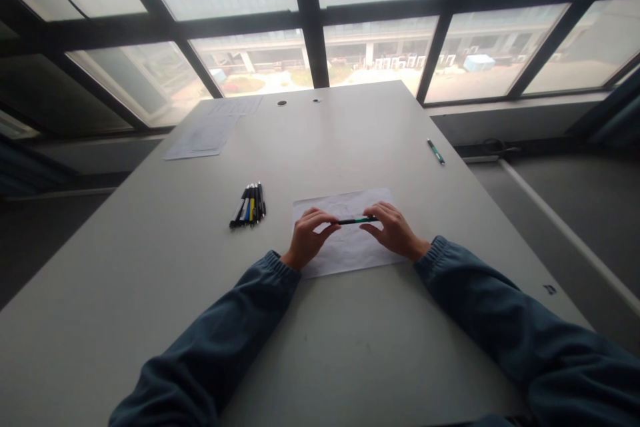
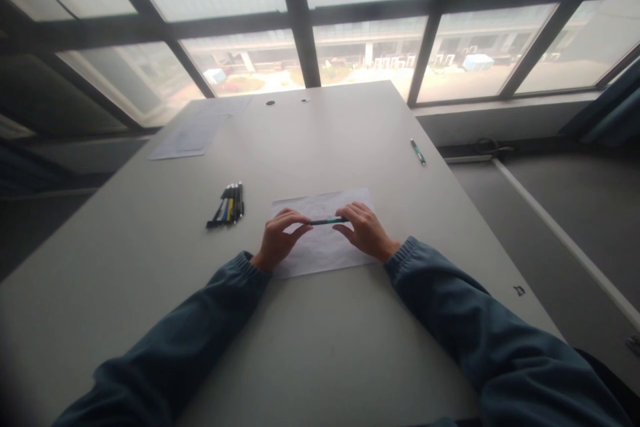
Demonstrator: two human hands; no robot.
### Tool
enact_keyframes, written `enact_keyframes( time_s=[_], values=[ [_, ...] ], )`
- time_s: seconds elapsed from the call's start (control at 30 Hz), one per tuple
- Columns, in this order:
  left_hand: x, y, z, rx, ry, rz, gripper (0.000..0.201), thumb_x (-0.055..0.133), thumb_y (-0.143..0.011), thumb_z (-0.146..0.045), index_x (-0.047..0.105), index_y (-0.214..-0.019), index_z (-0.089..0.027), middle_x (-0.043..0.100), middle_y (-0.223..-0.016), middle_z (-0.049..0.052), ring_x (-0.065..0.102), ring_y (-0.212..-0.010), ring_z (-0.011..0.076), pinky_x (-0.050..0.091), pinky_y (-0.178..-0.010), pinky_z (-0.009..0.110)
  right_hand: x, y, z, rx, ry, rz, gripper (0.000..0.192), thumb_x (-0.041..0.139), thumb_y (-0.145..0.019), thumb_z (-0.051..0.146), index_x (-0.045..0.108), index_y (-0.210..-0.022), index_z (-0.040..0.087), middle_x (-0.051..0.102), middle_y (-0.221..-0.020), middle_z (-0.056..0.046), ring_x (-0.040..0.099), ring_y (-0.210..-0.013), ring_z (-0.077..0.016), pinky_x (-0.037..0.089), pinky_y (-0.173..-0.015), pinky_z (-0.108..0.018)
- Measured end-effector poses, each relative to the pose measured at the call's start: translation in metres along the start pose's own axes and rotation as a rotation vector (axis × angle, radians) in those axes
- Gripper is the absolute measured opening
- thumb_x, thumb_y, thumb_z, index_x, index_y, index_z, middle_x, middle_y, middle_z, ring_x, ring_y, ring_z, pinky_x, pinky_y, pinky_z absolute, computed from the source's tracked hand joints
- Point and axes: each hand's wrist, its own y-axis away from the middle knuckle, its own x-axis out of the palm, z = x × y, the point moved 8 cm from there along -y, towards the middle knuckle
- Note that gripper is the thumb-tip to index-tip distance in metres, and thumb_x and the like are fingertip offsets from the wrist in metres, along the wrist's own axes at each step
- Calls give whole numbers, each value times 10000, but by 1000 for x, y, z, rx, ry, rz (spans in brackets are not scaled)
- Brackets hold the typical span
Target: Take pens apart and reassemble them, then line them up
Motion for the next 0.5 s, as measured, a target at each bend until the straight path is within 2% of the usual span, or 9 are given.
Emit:
enact_keyframes(
  time_s=[0.13, 0.5],
  values=[
    [0, -1, -2, 9, 13, 3, 122, 760, -835, -313, 725, -873, -203, 727, -799, 44, 643, -755, 174, 543, -737, 346, -1, 1, -1, 8, -4, -13, 82, 624, -942, 277, 580, -904, 220, 615, -822, -49, 554, -788, -213, 459, -743, -357],
    [2, 2, 3, 2, 25, 22, 119, 769, -824, -296, 732, -895, -208, 720, -806, 44, 636, -764, 174, 546, -743, 342, 4, 1, 3, -44, 58, 53, 141, 550, -989, 308, 613, -908, 211, 666, -853, -60, 570, -820, -210, 425, -786, -359]
  ],
)
